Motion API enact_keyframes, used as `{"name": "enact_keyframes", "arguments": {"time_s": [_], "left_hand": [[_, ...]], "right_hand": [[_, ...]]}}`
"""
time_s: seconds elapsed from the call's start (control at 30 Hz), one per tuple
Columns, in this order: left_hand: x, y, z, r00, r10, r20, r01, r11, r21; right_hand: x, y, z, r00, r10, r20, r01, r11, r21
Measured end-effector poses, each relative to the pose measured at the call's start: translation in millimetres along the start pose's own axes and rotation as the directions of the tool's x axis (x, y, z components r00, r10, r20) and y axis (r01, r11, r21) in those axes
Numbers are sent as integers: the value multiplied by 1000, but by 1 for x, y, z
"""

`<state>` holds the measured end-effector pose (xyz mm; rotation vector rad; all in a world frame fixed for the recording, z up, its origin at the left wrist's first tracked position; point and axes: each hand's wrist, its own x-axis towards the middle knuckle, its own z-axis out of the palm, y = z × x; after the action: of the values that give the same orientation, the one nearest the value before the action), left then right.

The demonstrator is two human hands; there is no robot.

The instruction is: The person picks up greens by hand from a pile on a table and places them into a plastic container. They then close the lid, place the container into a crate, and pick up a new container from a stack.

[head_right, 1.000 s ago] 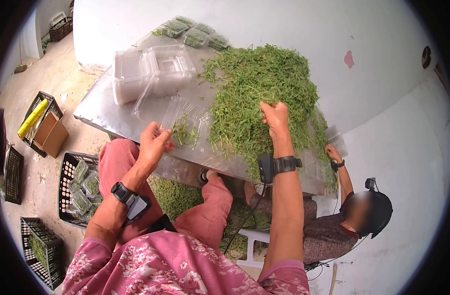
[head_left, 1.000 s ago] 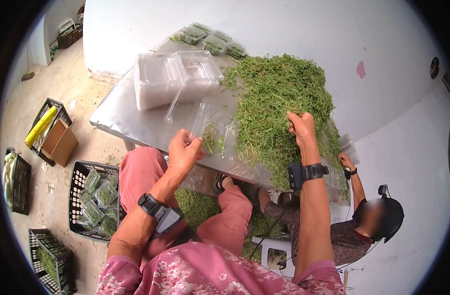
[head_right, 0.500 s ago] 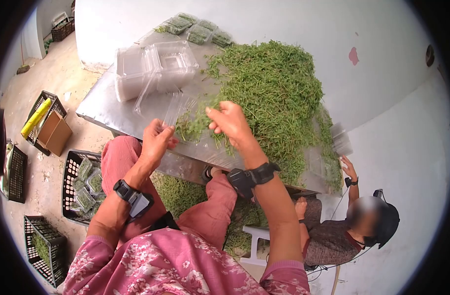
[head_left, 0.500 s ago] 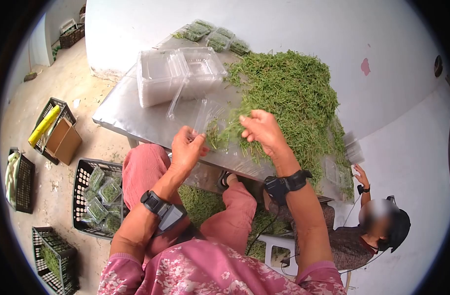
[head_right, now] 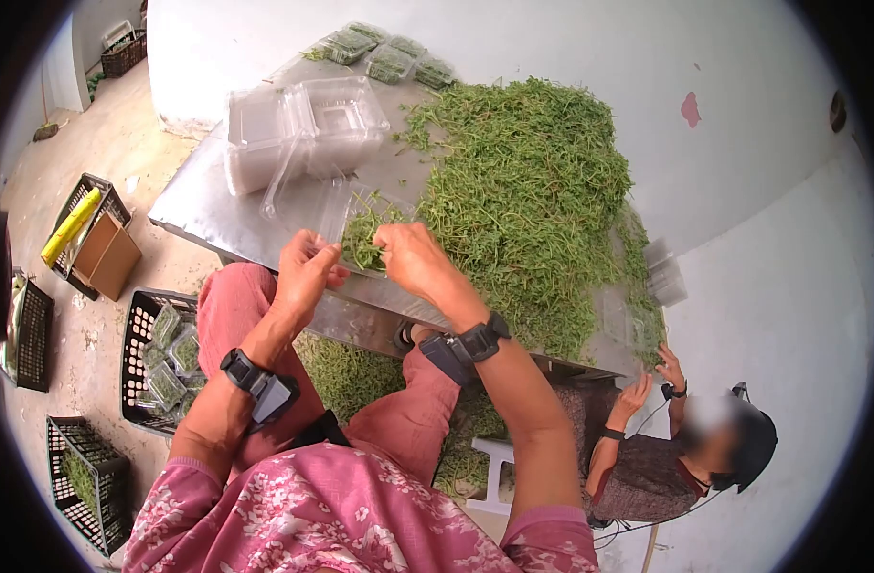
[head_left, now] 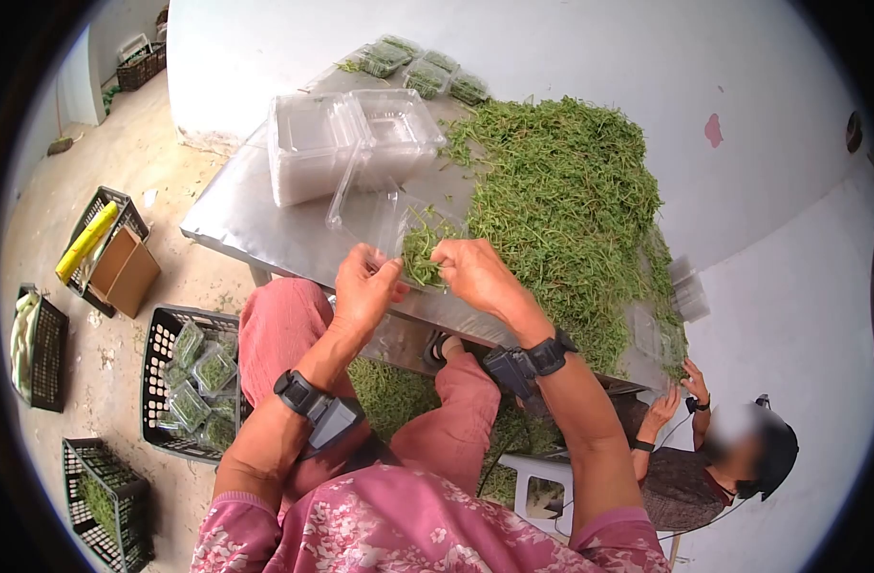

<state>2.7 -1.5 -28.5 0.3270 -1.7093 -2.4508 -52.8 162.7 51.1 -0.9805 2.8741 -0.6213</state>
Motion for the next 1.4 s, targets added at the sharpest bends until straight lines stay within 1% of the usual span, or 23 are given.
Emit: {"name": "enact_keyframes", "arguments": {"time_s": [0.07,0.17,0.27,0.37,0.47,0.57,0.67,0.77,0.8,0.9,1.0,1.1,1.13,1.23,1.27,1.37,1.4], "left_hand": [[1,-1,-1,1000,0,0,0,1000,10],[1,-2,-2,1000,-1,-5,1,1000,8],[1,-3,-1,1000,-3,-7,3,1000,-10],[1,-3,-2,1000,-9,-6,9,1000,-29],[1,-3,-2,1000,-16,-8,16,1000,-22],[0,1,-1,1000,-25,-14,25,1000,-2],[0,-1,-1,1000,-19,-14,19,1000,-15],[1,-2,-3,1000,-23,-12,22,999,-28],[0,-2,-3,1000,-29,-7,29,999,-27],[0,-1,-3,999,-35,-8,34,999,-14],[-1,-1,-3,999,-53,-10,52,998,-27],[1,-4,-4,998,-59,-5,59,998,-9],[1,-5,-4,998,-56,-8,55,998,-9],[0,-4,-2,999,-49,-13,49,999,-7],[0,-3,-2,999,-48,-17,48,999,-5],[-1,-2,-1,999,-42,-24,42,999,0],[-1,-2,-1,999,-39,-26,39,999,2]], "right_hand": [[4,-13,1,995,-28,95,21,997,75],[12,-9,1,987,-91,131,72,987,147],[19,17,9,978,-152,146,155,988,-10],[13,17,-3,965,-185,187,203,976,-82],[17,4,-25,997,-46,54,48,998,-27],[24,6,-27,996,46,-78,-49,998,-32],[30,15,-5,989,-43,-144,29,994,-101],[40,17,20,993,-120,-23,116,986,-119],[42,21,27,981,-193,14,193,967,-170],[50,26,34,987,-160,-16,154,972,-178],[45,18,12,993,-86,-76,85,996,-12],[34,5,-22,993,-3,-116,10,998,62],[31,4,-30,994,23,-106,-15,997,72],[17,-4,-42,990,129,63,-134,988,76],[13,-10,-43,983,142,117,-147,989,32],[7,-4,-27,965,159,209,-127,979,-160],[7,-1,-20,977,130,172,-91,972,-217]]}}
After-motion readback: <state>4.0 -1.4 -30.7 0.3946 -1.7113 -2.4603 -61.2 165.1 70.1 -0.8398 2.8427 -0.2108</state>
